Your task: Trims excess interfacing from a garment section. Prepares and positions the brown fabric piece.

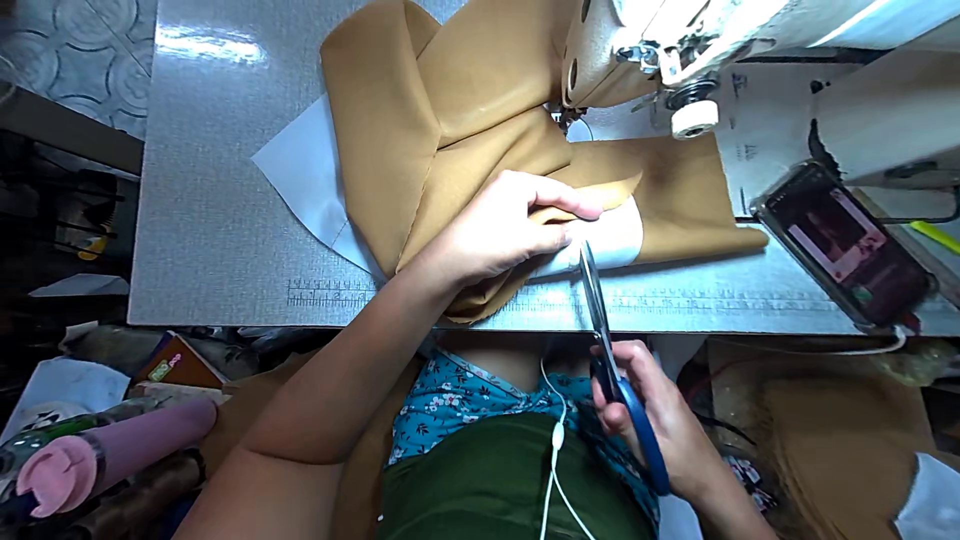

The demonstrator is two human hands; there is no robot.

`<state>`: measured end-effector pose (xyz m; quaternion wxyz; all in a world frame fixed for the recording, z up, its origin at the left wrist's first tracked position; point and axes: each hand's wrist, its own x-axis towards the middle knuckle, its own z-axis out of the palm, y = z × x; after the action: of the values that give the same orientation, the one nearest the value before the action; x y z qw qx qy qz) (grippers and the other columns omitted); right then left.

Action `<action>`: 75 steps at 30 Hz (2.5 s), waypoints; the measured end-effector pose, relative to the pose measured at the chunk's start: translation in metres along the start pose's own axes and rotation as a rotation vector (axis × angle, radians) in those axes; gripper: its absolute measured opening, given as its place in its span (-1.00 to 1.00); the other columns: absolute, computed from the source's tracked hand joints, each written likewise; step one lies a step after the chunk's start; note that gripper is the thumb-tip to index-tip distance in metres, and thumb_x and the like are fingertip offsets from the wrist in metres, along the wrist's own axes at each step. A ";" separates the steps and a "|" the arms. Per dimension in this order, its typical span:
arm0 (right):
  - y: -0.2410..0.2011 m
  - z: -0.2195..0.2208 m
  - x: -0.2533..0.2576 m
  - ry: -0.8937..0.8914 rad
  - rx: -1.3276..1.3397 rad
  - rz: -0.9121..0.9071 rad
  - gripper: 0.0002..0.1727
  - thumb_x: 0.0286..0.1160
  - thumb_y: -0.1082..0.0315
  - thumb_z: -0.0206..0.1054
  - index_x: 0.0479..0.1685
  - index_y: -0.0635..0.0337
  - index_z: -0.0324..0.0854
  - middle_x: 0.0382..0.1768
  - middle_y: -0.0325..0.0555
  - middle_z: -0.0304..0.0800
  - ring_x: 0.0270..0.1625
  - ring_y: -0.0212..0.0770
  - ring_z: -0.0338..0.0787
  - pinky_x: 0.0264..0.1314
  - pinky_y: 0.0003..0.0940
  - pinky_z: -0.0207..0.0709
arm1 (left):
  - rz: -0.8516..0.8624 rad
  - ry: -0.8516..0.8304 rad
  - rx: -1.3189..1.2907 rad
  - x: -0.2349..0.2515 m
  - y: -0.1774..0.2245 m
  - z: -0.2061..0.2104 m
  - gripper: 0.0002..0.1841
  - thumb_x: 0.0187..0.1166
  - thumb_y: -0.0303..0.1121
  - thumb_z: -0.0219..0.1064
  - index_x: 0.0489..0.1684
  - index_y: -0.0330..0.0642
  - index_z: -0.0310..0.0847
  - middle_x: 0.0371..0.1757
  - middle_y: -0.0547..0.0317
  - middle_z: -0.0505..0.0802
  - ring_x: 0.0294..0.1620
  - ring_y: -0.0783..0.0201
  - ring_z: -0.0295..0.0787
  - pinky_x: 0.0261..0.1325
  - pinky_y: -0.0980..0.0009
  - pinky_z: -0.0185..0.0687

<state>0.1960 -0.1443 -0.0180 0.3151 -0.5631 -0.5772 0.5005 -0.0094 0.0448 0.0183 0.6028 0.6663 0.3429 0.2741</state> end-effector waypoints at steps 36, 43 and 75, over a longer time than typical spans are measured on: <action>0.007 -0.044 -0.004 -0.164 0.058 -0.091 -0.39 0.47 -0.34 0.30 0.16 -0.03 0.52 -0.53 -0.60 0.54 -0.52 -0.86 0.48 -0.49 -0.92 0.37 | 0.158 -0.214 0.057 -0.007 0.005 -0.006 -0.73 0.42 -0.59 0.43 0.08 -0.37 0.81 0.04 0.12 0.91 0.05 0.59 0.78 0.13 0.69 0.66; 0.005 -0.035 -0.006 -0.139 0.020 -0.080 -0.28 0.44 -0.46 0.21 0.17 0.02 0.51 -0.52 -0.51 0.55 -0.51 -0.79 0.52 -0.50 -0.84 0.43 | 0.123 -0.133 -0.002 -0.014 0.008 0.000 -0.76 0.46 -0.64 0.34 0.04 -0.38 0.78 0.01 0.19 0.91 -0.04 0.62 0.78 0.05 0.69 0.68; 0.003 0.044 0.012 0.172 0.106 -0.244 -0.40 0.64 -0.19 0.21 0.17 0.23 0.42 -0.49 -0.39 0.53 -0.46 -0.76 0.53 -0.38 -0.86 0.47 | -0.109 0.556 -0.328 -0.048 0.020 0.057 -0.79 0.61 -0.48 0.39 0.12 -0.16 0.79 -0.39 0.18 0.82 -0.66 0.52 0.60 -0.70 0.68 0.47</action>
<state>0.1541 -0.1434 -0.0362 0.4510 -0.5120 -0.5851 0.4383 0.0080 -0.0292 0.0330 0.5991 0.4406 0.4810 0.4643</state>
